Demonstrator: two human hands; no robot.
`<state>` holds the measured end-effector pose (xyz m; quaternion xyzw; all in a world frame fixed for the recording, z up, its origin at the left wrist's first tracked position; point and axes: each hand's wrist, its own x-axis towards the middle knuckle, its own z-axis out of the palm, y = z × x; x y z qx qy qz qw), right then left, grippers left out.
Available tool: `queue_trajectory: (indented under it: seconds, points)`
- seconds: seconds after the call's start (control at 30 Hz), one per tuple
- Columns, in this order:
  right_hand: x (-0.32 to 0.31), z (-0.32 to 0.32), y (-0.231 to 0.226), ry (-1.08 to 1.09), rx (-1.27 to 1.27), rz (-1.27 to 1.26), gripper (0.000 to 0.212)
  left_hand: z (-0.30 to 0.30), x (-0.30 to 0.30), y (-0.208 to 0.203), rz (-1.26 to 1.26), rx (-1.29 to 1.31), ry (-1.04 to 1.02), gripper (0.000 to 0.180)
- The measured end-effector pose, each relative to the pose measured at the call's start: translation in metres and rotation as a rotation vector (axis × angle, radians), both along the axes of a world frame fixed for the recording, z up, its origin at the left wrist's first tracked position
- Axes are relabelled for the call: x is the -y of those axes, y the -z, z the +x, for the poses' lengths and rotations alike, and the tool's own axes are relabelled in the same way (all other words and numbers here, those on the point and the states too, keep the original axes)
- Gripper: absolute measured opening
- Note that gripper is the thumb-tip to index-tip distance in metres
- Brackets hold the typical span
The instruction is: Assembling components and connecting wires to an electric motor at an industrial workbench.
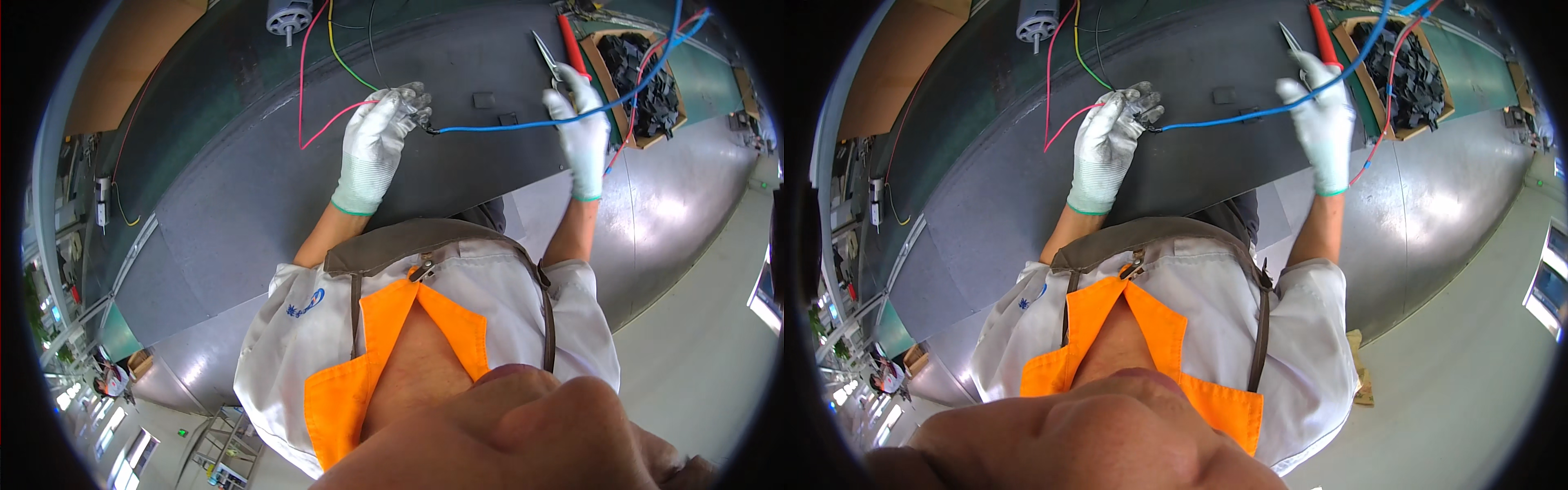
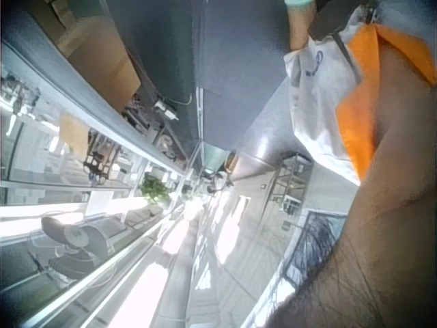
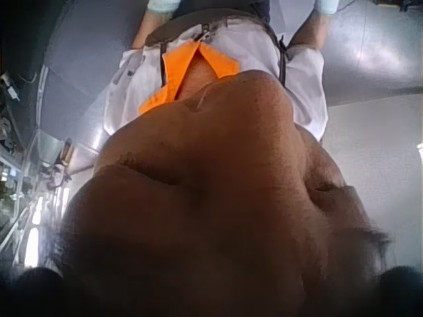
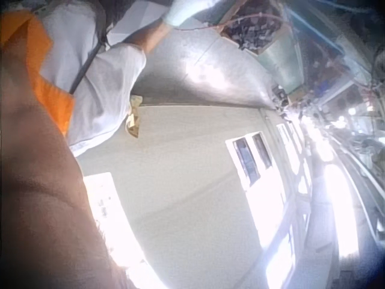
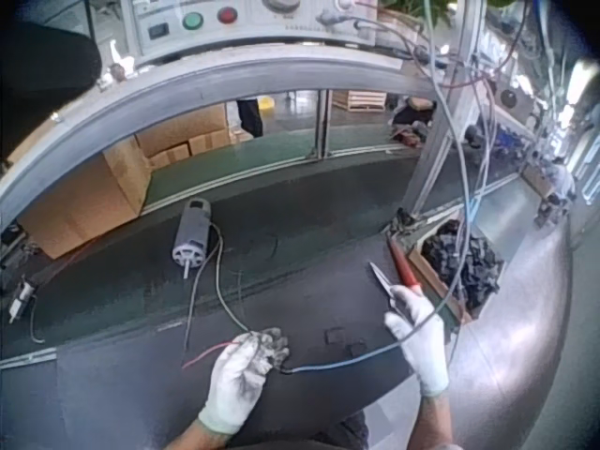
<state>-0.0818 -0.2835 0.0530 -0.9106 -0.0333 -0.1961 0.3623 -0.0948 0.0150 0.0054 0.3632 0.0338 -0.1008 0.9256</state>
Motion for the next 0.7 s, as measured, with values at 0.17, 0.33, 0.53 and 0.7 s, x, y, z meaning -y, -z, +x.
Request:
queue_trajectory:
  seconds: [0.17,0.33,0.53,0.7]
  points:
    - [0.075,0.022,0.070,0.312,-0.017,-0.462,0.038,-0.012,0.003,0.000,-0.141,0.002,0.112,0.019]
    - [0.042,0.032,0.048,0.184,-0.050,0.084,0.041,-0.025,0.006,0.005,-0.170,-0.077,0.120,0.021]
    - [-0.044,0.058,-0.008,-0.214,-0.401,0.570,0.045,-0.040,-0.002,0.003,-0.191,-0.117,0.165,0.022]
    - [-0.103,0.112,-0.003,-0.609,-0.561,0.495,0.044,-0.049,-0.005,0.007,-0.220,-0.172,0.152,0.025]
